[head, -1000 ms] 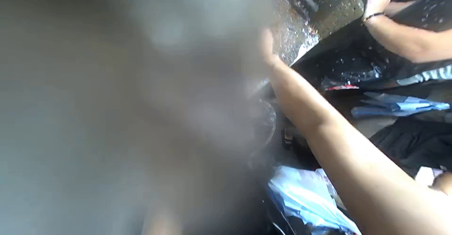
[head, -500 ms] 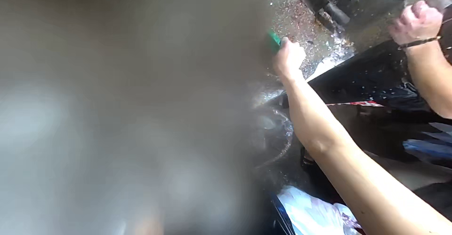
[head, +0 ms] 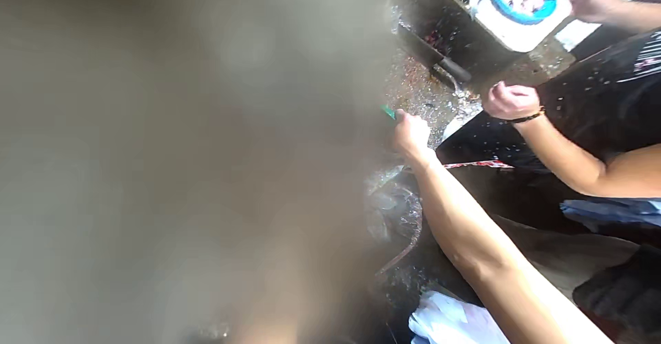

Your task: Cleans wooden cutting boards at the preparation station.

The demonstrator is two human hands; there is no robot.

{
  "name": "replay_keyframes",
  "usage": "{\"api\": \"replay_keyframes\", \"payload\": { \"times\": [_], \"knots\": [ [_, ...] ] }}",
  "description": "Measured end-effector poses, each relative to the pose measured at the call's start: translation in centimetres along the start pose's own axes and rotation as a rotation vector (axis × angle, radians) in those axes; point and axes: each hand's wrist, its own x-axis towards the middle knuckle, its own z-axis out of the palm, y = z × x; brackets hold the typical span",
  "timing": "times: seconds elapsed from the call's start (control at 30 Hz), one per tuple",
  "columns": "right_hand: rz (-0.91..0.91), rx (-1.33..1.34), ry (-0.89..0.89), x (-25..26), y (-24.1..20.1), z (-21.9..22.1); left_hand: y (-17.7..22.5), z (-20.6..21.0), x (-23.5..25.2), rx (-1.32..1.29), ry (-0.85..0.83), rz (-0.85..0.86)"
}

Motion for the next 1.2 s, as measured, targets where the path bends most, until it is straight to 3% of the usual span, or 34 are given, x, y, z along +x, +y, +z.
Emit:
{"api": "replay_keyframes", "payload": {
  "times": [0.07,0.1,0.13,0.17,0.23,0.3,0.4,0.47,0.57,0.7,0.8,0.87,0.97,1.0,1.03,1.1,1.2],
  "knots": [
    [0.013,0.106,-0.008,-0.6,-2.8,-0.7,-2.2,-0.2,3.1,-0.048,-0.126,0.015],
    [-0.01,0.152,0.012,-0.6,-4.5,-0.6,-3.9,1.3,5.5,-0.121,-0.048,0.067],
    [-0.047,0.183,0.046,0.1,-6.3,0.0,-5.7,5.7,9.1,-0.254,0.377,0.165],
    [-0.095,0.208,0.072,1.2,-8.2,0.7,-6.4,5.1,10.9,-0.342,0.279,0.155],
    [-0.19,0.205,0.078,3.8,-12.3,1.7,-7.2,1.2,10.5,-0.515,0.078,0.124],
    [-0.286,0.201,0.071,4.1,-16.4,0.0,-8.6,-3.0,7.0,-0.713,0.052,0.137],
    [-0.295,0.056,0.051,0.9,-22.2,-5.3,-12.8,-6.6,3.5,-0.939,0.132,0.231],
    [-0.227,0.01,0.019,-0.2,-24.5,-6.6,-16.9,-6.3,3.4,-0.894,0.297,0.292],
    [-0.136,0.204,-0.094,-1.6,-24.7,-6.3,-22.4,-5.0,2.8,-0.491,0.458,0.189],
    [-0.357,0.165,-0.33,-4.2,-22.1,-7.1,-27.8,-1.7,1.5,0.052,0.6,0.124],
    [-0.433,0.045,-0.563,-4.9,-19.9,-6.9,-32.3,3.3,3.3,0.312,0.857,0.148],
    [-0.427,-0.033,-0.596,-5.1,-19.7,-6.8,-33.8,5.5,3.0,0.34,0.863,0.156],
    [-0.486,-0.198,-0.538,-2.7,-20.7,-5.1,-31.3,5.7,0.4,0.34,0.801,0.264],
    [-0.665,0.003,-0.155,-1.0,-18.2,0.4,-30.2,5.7,-0.2,0.331,0.771,0.296],
    [-0.66,0.008,-0.17,0.9,-18.1,2.4,-29.4,5.9,-0.5,0.32,0.754,0.304],
    [-0.561,-0.026,-0.408,2.4,-19.5,3.6,-28.8,5.3,-1.1,0.257,0.688,0.293],
    [-0.518,-0.025,-0.563,0.6,-19.6,4.7,-27.5,2.4,-2.2,0.086,0.499,0.219]
  ]
}}
